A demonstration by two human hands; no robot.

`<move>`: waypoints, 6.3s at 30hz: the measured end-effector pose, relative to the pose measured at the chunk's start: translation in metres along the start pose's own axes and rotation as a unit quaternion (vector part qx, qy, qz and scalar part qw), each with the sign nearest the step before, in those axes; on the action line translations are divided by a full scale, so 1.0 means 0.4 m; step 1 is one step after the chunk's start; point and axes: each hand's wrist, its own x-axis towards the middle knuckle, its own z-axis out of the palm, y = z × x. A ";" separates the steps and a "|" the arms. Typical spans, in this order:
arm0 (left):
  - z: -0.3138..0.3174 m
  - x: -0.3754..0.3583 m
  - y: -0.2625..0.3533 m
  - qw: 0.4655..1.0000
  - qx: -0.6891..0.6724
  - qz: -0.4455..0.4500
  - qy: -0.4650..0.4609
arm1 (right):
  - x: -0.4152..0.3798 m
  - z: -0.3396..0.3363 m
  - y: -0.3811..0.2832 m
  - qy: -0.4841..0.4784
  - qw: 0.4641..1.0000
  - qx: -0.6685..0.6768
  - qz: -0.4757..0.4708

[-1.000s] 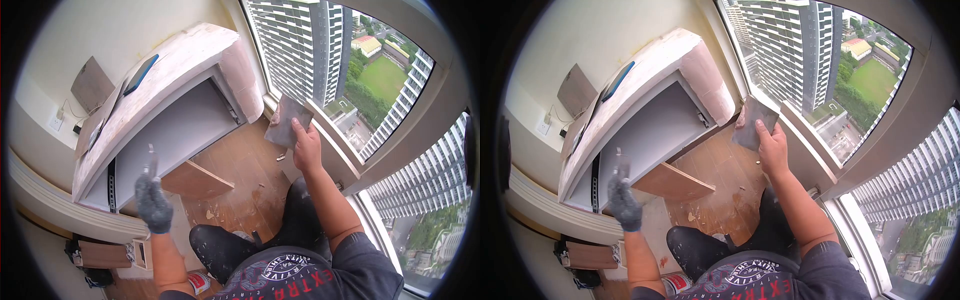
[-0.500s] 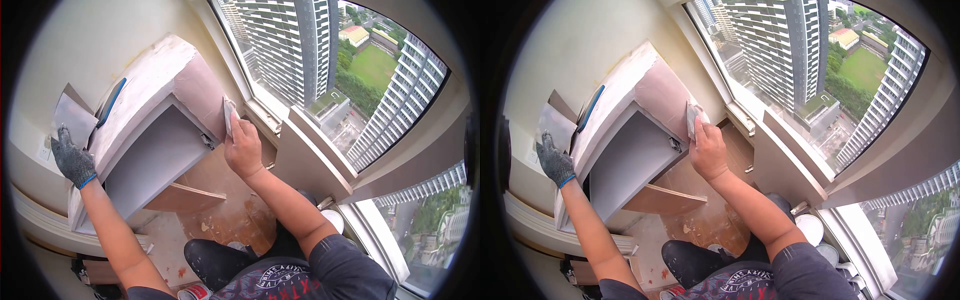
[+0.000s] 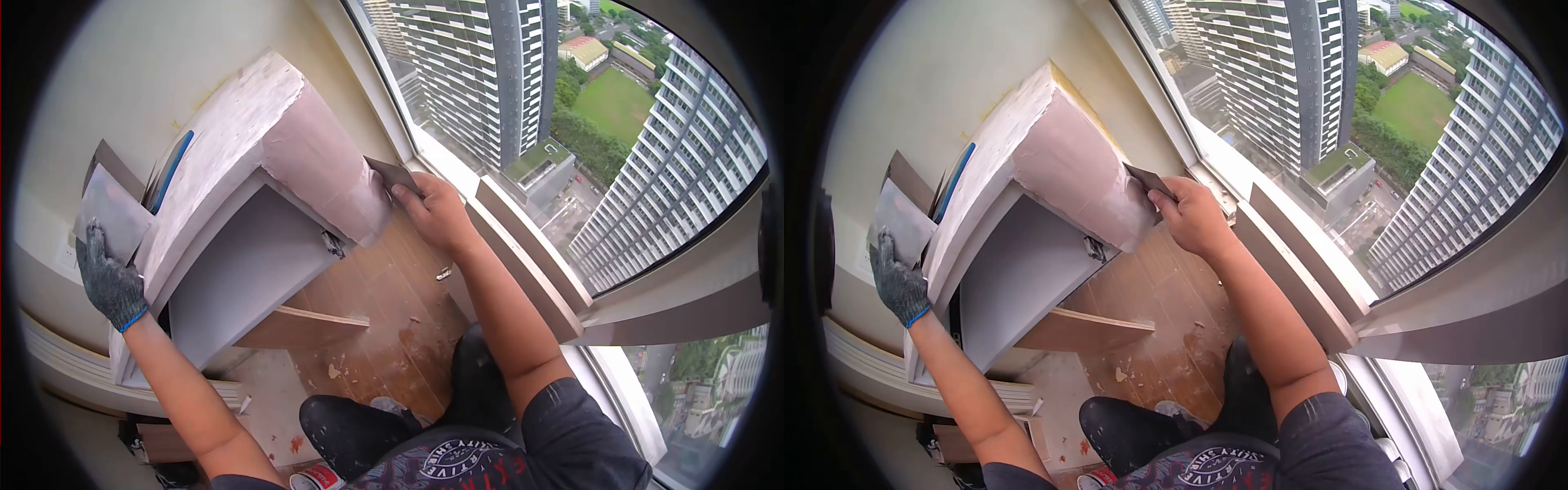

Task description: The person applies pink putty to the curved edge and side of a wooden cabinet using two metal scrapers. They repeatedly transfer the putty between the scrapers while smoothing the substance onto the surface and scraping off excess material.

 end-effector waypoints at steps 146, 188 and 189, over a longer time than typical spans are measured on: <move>-0.007 -0.012 -0.017 0.995 -0.103 0.008 0.008 | -0.025 0.060 0.052 0.151 0.985 0.081 -0.003; 0.023 -0.039 -0.098 0.993 -0.116 0.021 -0.019 | 0.014 -0.004 0.107 0.035 0.995 0.079 0.057; 0.023 -0.038 -0.097 0.993 -0.116 0.021 -0.018 | 0.041 -0.003 0.117 0.018 0.994 0.077 0.081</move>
